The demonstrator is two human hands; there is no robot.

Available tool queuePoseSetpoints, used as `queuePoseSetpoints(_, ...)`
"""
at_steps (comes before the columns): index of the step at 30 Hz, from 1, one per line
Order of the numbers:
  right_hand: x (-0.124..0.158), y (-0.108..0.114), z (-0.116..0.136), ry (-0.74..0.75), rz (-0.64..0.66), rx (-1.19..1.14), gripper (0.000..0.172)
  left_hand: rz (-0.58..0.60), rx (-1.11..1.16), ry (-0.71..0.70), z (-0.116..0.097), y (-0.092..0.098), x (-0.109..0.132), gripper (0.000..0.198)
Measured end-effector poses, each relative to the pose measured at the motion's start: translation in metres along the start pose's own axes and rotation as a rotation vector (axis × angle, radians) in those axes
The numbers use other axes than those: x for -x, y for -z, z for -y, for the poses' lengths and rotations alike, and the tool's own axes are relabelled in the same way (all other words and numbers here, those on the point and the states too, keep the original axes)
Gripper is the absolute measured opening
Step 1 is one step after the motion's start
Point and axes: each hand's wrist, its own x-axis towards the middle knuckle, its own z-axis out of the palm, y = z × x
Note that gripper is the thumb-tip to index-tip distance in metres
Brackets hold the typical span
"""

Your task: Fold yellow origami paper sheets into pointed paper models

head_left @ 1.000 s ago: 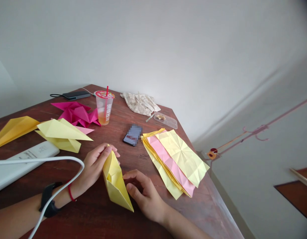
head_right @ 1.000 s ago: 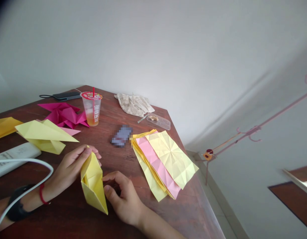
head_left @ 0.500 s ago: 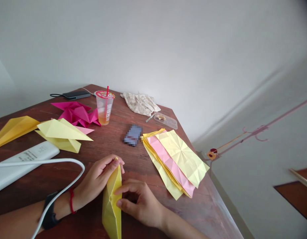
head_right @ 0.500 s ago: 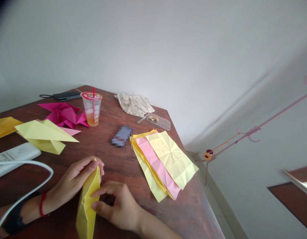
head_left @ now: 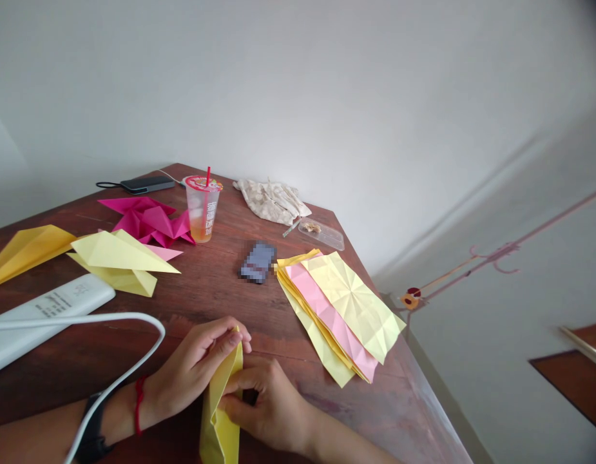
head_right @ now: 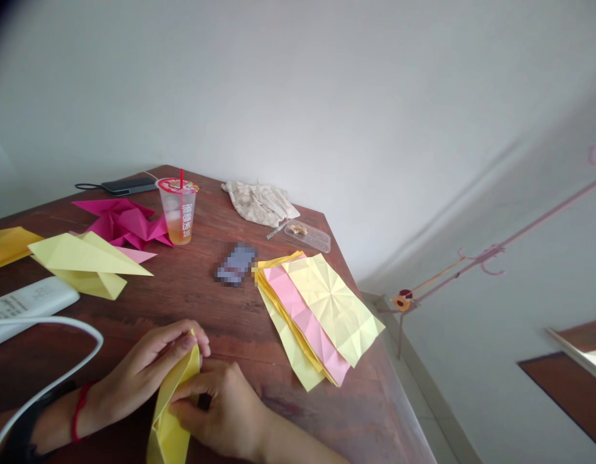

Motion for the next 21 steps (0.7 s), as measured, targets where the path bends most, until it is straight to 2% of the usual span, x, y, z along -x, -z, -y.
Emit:
queuePoseSetpoints(7, 0.001, 0.009, -0.016, -0.142, -0.352, 0.061, 0.008, -0.082, 0.070, 0.148, 0.005, 0.002, -0.004, 0.038)
queuePoseSetpoints(10, 0.001, 0.013, -0.020, -0.193, -0.433, -0.021, 0.006, -0.003, 0.120, 0.147, 0.004, 0.002, -0.006, 0.041)
queuePoseSetpoints(15, 0.000, 0.014, -0.017, -0.162, -0.412, -0.137, 0.013, 0.208, 0.201, 0.194, 0.002, 0.002, -0.006, 0.044)
queuePoseSetpoints(21, 0.001, 0.014, -0.011, -0.077, -0.268, -0.135, 0.020, 0.258, 0.286, 0.191, 0.003, 0.001, -0.008, 0.046)
